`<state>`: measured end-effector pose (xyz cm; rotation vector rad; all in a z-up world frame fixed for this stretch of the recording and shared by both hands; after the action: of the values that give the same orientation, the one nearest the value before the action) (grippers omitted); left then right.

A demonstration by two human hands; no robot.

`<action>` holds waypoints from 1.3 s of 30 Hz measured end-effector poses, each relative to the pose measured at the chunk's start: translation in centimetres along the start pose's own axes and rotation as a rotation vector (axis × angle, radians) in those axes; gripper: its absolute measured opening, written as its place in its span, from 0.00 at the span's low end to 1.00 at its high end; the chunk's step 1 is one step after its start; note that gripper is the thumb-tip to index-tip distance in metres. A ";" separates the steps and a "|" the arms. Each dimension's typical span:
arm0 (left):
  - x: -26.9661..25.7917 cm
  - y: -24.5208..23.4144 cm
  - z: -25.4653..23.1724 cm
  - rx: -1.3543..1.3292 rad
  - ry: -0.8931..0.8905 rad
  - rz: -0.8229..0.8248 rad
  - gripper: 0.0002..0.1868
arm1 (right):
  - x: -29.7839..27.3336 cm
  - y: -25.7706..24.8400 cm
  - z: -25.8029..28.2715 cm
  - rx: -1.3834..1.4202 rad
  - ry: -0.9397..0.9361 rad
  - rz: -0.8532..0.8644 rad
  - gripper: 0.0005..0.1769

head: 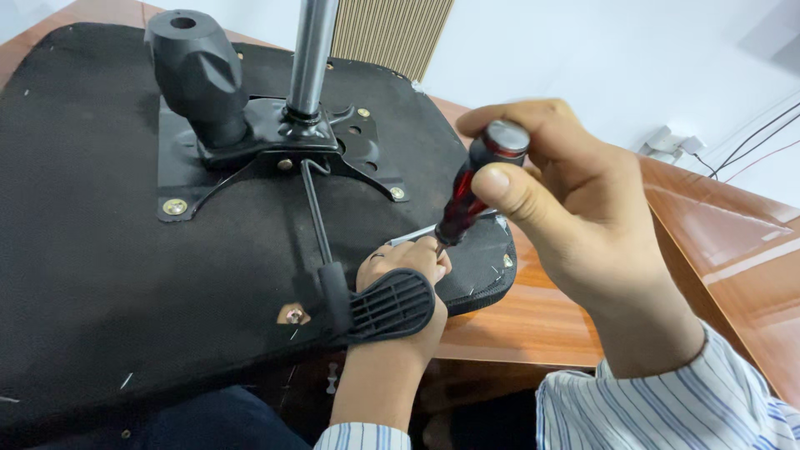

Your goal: The person uses a screwdriver to tighten screws on the underside of an office chair seat, securing the seat to the chair's gas lift mechanism. The person switches between two screwdrivers during the process.

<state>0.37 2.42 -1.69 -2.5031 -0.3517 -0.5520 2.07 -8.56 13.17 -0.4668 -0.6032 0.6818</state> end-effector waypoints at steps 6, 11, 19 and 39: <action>0.4 -0.2 -0.2 0.006 -0.032 0.036 0.06 | 0.4 -0.8 -1.1 0.100 -0.157 0.033 0.21; 0.7 -0.4 -0.6 0.090 -0.134 0.134 0.06 | 0.7 -0.9 -1.8 0.020 -0.194 -0.036 0.20; -0.5 0.2 -5.2 -0.227 -0.097 -0.245 0.30 | 0.6 -1.9 -2.2 0.110 -0.194 -0.065 0.14; 2.8 -6.6 -9.1 -0.084 -0.251 -0.013 0.16 | 0.2 -2.1 -0.2 0.157 -0.139 0.069 0.18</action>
<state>-2.31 3.01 9.60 -2.6594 -0.4472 -0.2612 3.24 -9.91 14.36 -0.2967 -0.6612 0.8251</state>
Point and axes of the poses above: each hand's wrist, its own x-axis towards the middle knuckle, its own y-axis out of the palm, z = x × y, the point moved 1 cm from there along x, towards the middle knuckle, and after that the axes turned 8 degrees about z, right-handed, at the moved point
